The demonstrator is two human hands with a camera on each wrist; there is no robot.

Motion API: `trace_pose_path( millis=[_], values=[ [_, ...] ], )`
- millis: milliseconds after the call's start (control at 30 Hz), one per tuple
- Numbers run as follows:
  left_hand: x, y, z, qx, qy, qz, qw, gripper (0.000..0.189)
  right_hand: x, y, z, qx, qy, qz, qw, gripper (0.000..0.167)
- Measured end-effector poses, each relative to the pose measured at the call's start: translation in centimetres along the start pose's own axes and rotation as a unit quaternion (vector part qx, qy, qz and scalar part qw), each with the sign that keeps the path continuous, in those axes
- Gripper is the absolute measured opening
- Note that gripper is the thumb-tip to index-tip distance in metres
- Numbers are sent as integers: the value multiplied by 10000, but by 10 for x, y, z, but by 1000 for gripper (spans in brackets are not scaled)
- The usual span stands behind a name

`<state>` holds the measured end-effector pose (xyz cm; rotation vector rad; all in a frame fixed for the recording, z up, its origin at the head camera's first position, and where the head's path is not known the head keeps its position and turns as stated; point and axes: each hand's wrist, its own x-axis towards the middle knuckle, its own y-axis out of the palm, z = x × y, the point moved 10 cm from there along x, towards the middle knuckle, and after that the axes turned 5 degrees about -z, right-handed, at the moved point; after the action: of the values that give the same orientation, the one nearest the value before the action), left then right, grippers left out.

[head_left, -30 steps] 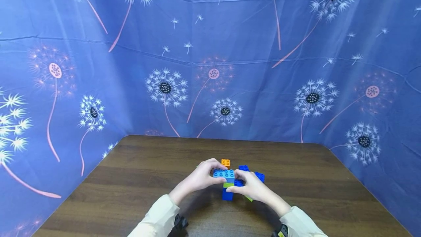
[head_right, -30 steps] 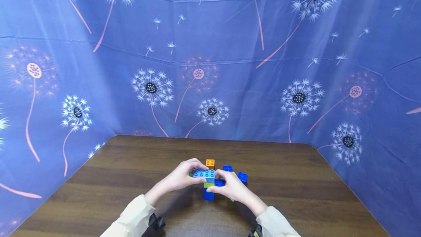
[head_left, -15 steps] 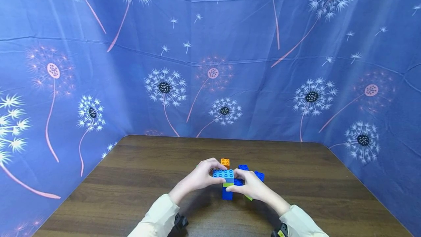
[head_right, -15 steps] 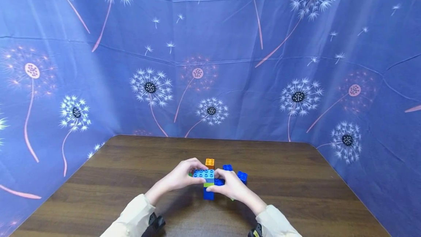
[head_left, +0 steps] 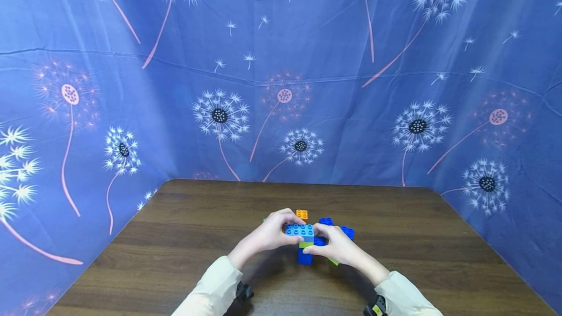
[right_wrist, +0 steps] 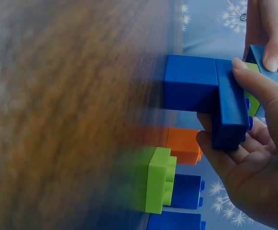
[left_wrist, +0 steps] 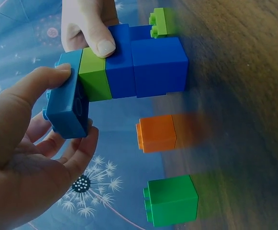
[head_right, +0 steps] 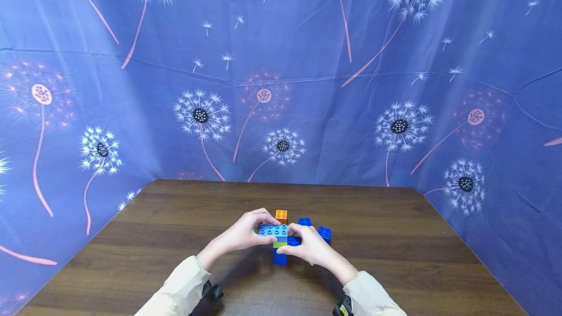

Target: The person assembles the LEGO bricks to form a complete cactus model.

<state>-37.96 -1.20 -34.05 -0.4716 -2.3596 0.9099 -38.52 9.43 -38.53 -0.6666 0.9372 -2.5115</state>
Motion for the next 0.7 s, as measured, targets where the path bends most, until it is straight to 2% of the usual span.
trace_pose_path(
  millis=[367, 533, 700],
  values=[
    [1, 2, 3, -57, -110, 47, 9999, 30, 2, -2, 1, -92, -2, -4, 10000, 27],
    [0, 2, 3, 5, -21, 19, 10000, 30, 2, -2, 1, -153, -52, 15, 9999, 28],
    [0, 2, 6, 15, -104, 53, 9999, 32, 2, 0, 0, -136, -1, 167, 9998, 29]
  ],
)
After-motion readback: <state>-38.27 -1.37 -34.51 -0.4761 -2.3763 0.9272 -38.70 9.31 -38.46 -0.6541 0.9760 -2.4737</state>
